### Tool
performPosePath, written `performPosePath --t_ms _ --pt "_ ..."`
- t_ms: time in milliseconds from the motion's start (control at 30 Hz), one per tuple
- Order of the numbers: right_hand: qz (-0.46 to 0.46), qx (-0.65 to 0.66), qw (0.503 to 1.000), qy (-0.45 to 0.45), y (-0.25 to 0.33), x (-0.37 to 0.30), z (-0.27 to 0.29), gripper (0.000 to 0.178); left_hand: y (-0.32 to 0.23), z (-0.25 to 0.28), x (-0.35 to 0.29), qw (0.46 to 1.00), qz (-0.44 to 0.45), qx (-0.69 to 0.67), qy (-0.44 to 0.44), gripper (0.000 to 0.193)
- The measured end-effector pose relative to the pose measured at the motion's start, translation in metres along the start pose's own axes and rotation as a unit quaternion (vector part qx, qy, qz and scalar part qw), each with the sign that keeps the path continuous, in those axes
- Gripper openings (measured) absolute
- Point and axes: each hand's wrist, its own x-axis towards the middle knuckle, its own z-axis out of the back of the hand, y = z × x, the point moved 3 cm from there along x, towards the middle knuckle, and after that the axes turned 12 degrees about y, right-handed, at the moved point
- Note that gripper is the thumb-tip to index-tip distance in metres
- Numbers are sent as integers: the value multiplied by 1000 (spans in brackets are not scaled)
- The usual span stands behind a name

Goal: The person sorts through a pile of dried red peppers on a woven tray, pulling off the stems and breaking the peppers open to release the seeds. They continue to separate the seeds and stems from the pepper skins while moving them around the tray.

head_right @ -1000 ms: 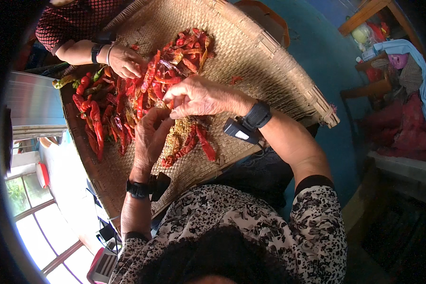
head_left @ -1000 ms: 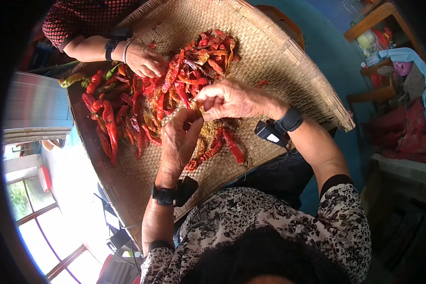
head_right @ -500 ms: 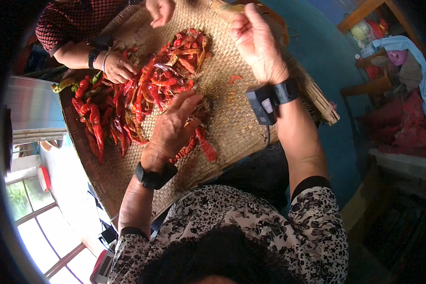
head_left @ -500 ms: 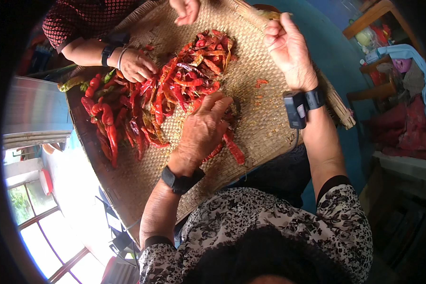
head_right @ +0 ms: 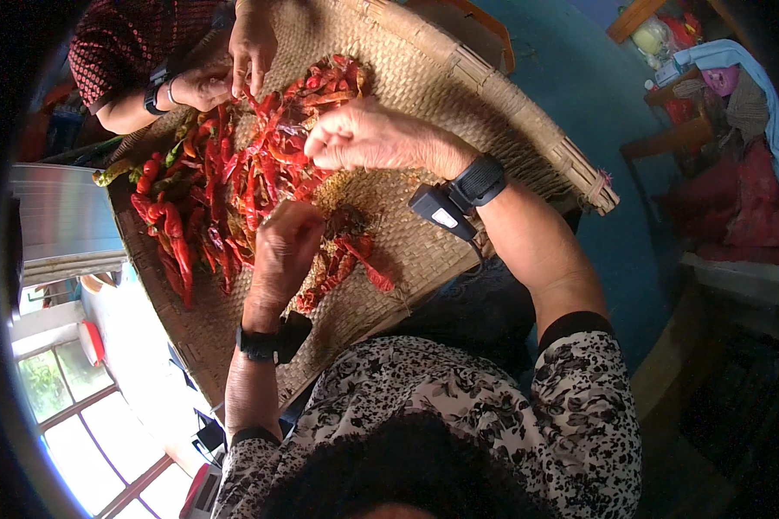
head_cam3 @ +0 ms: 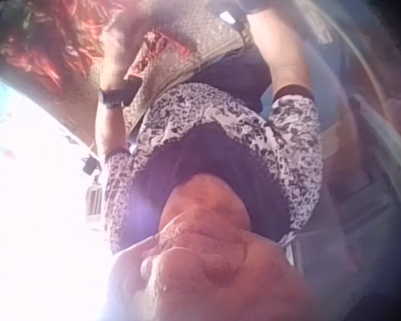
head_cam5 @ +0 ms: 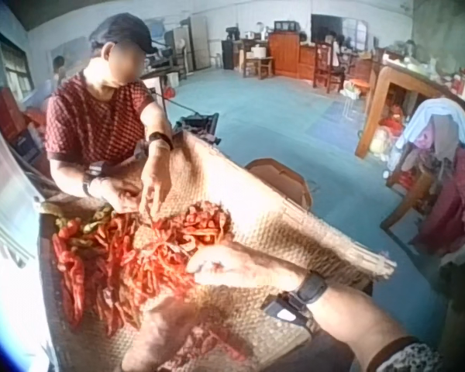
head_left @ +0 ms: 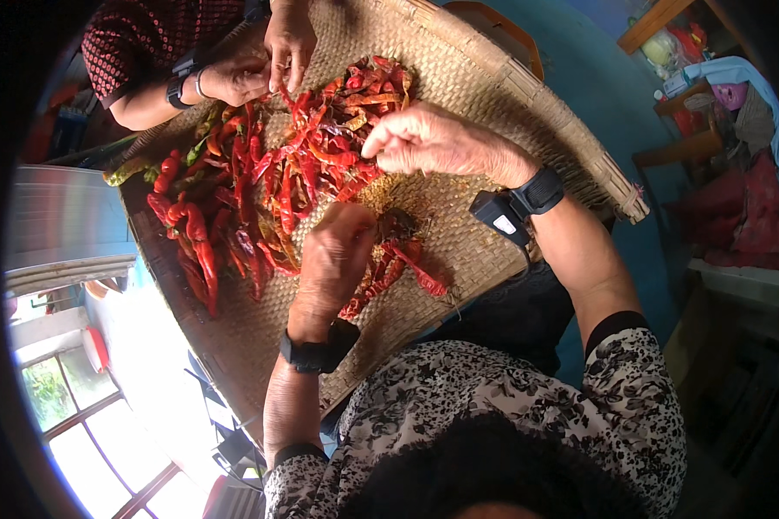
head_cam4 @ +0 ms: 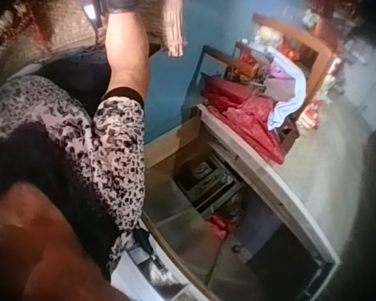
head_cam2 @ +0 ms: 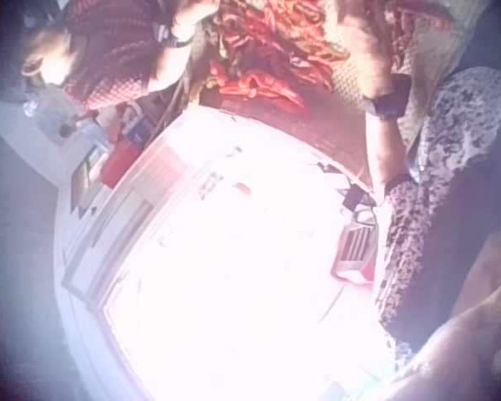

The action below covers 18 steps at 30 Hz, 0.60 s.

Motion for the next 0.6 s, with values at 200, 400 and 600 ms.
performPosePath --t_ms 200,400,600 --pt "-110 -160 969 150 -7 3 -36 20 12 10 -19 980 114 -154 -52 13" --pt "-117 -241 951 156 -3 10 -52 21 14 7 -23 973 115 -187 -66 13" --pt "-100 -264 947 152 -1 5 -52 25 16 5 -23 969 142 -188 -79 15"
